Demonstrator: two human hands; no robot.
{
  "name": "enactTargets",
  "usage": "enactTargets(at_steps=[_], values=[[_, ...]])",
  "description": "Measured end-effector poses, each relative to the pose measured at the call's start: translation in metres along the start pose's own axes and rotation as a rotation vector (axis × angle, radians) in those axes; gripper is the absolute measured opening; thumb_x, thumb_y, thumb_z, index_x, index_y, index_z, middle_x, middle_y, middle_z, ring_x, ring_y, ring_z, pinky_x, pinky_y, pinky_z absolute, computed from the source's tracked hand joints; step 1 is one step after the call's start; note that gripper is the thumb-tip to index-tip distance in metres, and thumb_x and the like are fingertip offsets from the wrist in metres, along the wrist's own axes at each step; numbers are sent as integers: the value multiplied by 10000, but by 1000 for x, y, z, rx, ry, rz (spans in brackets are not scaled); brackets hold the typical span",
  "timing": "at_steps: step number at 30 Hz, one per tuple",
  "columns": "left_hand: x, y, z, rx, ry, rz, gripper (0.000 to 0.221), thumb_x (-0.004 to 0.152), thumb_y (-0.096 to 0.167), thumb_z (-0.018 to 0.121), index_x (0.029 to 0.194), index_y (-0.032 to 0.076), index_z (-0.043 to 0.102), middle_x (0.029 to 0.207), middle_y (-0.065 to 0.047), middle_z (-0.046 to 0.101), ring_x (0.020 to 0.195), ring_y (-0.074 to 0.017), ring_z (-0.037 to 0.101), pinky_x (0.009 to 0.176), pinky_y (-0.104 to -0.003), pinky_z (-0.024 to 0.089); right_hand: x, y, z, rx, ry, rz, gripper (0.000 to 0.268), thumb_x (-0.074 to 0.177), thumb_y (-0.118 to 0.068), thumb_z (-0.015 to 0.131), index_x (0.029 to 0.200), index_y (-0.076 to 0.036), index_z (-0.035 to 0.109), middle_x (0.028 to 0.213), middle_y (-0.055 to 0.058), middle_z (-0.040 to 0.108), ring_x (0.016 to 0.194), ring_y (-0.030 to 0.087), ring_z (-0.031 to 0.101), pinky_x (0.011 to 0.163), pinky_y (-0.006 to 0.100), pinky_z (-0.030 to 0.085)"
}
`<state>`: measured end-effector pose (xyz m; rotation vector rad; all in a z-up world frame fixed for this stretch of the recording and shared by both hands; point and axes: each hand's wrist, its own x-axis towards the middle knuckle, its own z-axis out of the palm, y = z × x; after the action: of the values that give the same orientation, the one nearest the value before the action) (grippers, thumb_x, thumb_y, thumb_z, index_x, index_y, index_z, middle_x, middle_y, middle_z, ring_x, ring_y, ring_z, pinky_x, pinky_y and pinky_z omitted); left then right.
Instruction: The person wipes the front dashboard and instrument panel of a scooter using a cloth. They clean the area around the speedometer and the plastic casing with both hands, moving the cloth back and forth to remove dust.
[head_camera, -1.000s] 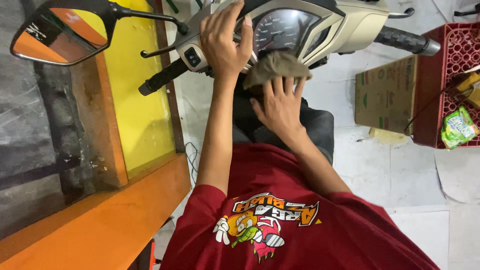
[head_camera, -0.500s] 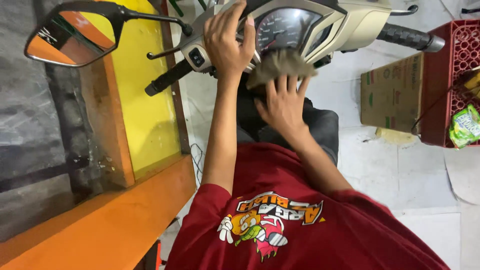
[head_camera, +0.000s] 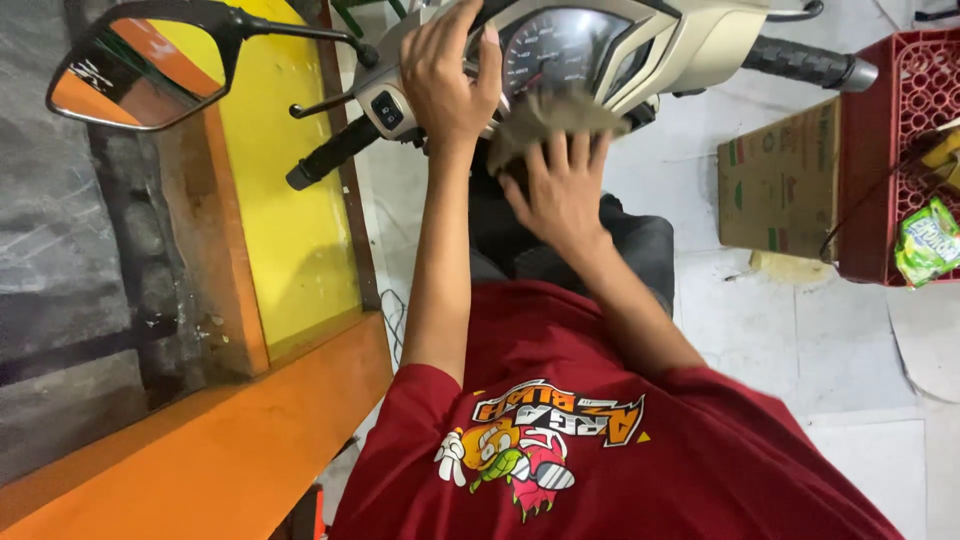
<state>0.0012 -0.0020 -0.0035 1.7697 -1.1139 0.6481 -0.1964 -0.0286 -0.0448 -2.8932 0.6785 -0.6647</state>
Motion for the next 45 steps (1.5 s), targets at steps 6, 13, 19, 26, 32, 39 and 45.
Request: enactTargets(at_steps=[6, 13, 19, 26, 32, 39, 45], values=[[-3, -3, 1, -12, -14, -11, 225, 977, 223, 670, 1176, 126, 711, 1091, -51, 767, 1028, -283, 717, 960, -421, 498, 7, 13, -8, 39, 81, 5, 809, 954, -567, 740, 1433, 58, 550, 1456, 292, 400, 1371, 520, 347, 1170, 710, 193], [-1, 2, -6, -25, -54, 18, 229, 998, 213, 646, 1194, 102, 688, 1099, -64, 752, 1062, -300, 687, 999, -434, 475, 48, 20, -43, 239, 125, 72, 618, 1069, -507, 692, 1322, 43, 574, 1365, 225, 495, 1261, 452, 426, 1152, 612, 312], [-26, 22, -23, -284, -1, -120, 371, 1066, 265, 633, 1383, 76, 592, 1408, -89, 630, 1349, -313, 571, 1240, -471, 355, 21, 10, -28, 71, 183, -48, 389, 1029, -425, 689, 1195, -73, 684, 1334, 209, 505, 1226, 427, 430, 1144, 585, 269], [-98, 87, -28, -406, 63, -401, 286, 1071, 267, 617, 1320, 127, 623, 1481, -124, 549, 1357, -306, 526, 1204, -404, 425, 72, 38, -43, 131, 266, 23, 319, 1044, -321, 626, 1227, -66, 683, 1426, 242, 489, 1266, 439, 431, 1127, 568, 273], [-132, 83, -17, -358, 2, -500, 472, 947, 181, 752, 1316, 12, 512, 1269, -169, 526, 1183, -328, 549, 1045, -428, 471, 36, 42, -50, 209, 117, -197, 357, 896, -187, 686, 1221, -47, 637, 1382, 229, 519, 1250, 388, 521, 1100, 546, 326], [-105, 43, -58, -602, -479, -567, 246, 1060, 259, 659, 1087, 17, 688, 895, -55, 722, 827, -105, 651, 760, -300, 528, 46, 79, -111, 314, -135, -180, 369, 874, -14, 684, 1239, -68, 696, 1110, 100, 720, 1024, 328, 679, 978, 455, 450], [-72, 21, -116, -451, -681, -645, 270, 1071, 280, 703, 1054, 11, 729, 796, -47, 649, 785, -52, 552, 715, -276, 494, 47, 109, -154, 588, -234, -315, 120, 1013, -114, 764, 1083, -20, 737, 996, 119, 741, 899, 239, 722, 790, 332, 556]])
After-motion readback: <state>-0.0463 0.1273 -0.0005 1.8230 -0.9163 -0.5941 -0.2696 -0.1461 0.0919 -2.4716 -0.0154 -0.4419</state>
